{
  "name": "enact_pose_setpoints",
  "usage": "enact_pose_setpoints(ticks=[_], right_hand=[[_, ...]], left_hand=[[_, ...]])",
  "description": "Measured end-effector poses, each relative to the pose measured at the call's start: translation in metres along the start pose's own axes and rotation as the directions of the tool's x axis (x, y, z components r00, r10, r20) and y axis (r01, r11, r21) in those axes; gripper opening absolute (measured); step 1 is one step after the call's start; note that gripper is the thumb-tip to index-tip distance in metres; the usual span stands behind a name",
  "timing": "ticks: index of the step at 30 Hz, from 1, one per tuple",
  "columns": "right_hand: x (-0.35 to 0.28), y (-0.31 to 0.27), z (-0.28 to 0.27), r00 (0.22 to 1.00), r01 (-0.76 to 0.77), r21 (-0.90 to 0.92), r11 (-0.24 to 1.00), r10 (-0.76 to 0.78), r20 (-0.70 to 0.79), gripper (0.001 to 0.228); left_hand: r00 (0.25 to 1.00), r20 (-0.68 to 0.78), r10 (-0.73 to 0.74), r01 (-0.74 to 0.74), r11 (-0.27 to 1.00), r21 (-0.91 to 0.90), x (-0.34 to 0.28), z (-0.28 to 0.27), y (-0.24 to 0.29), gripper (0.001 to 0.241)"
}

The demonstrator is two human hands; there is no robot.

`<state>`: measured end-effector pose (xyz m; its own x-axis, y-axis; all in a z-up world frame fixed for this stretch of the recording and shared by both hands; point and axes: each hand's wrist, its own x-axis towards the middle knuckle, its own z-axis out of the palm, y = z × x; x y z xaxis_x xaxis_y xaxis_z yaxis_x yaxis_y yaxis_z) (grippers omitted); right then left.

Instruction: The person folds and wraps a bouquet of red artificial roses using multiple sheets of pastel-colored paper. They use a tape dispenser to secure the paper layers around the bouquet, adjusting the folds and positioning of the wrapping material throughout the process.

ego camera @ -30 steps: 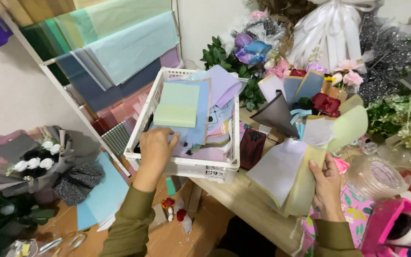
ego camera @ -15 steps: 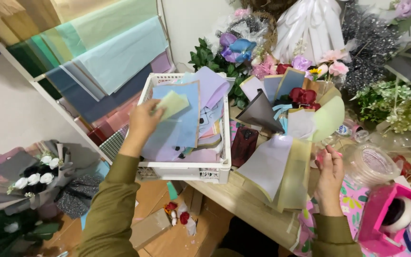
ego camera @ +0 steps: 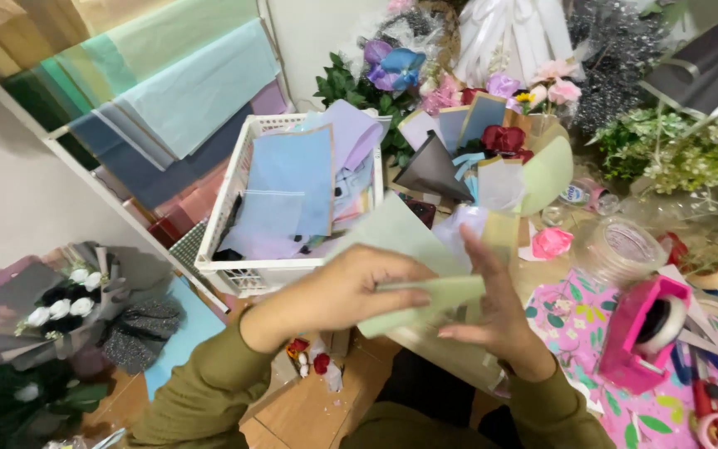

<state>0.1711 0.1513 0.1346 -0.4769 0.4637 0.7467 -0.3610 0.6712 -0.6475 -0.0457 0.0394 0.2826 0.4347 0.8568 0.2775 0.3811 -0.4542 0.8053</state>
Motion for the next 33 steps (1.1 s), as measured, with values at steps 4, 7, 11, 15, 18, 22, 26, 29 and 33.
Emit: enact_pose_setpoints(ticks=[4,7,11,15,18,22,26,29,33], right_hand=[[-0.047,-0.035,-0.021,0.989,-0.058,-0.153,0.986,0.078,0.127,0.035],[-0.077,-0.063,-0.034,0.964,-0.13,-0.347,0.929,0.2,0.174,0.02],[-0.139,-0.064,-0.058,0.944,-0.328,-0.181,0.927,0.329,-0.026,0.018],[-0.203,-0.038,-0.086,0.683,-0.57,0.095,0.816,0.535,-0.497,0.018],[-0.127,-0.057,-0.085,0.611,-0.472,0.217,0.855,0.494,-0.618,0.013],[-0.075,-0.027,-0.117,0.579,-0.495,0.116,0.861,0.426,-0.695,0.01],[-0.03,0.001,-0.134,0.732,-0.436,0.008,0.9,0.36,-0.578,0.021],[-0.014,0.023,-0.136,0.681,-0.48,0.161,0.862,0.482,-0.551,0.023],[-0.007,0.038,-0.136,0.643,-0.512,0.237,0.826,0.551,-0.532,0.028]], left_hand=[[0.989,0.055,0.138,-0.144,0.979,0.146,-0.01,0.029,-0.002,0.031],[0.969,-0.063,0.24,-0.189,0.879,0.438,-0.018,0.057,-0.021,0.028],[0.93,-0.112,0.35,-0.302,0.901,0.311,-0.008,0.101,-0.08,0.059],[0.952,0.168,0.256,-0.149,0.866,-0.477,0.004,0.134,-0.101,0.112],[0.999,0.043,0.0,0.021,0.876,-0.481,0.028,0.166,-0.134,0.078],[0.953,-0.072,-0.295,0.231,0.858,-0.46,0.084,0.15,-0.12,0.04],[0.959,-0.171,-0.226,0.07,0.774,-0.629,0.132,0.135,-0.15,0.039],[0.957,-0.134,-0.257,0.098,0.722,-0.685,0.151,0.121,-0.168,0.047],[0.876,-0.137,-0.463,0.206,0.615,-0.761,0.16,0.108,-0.172,0.043]])
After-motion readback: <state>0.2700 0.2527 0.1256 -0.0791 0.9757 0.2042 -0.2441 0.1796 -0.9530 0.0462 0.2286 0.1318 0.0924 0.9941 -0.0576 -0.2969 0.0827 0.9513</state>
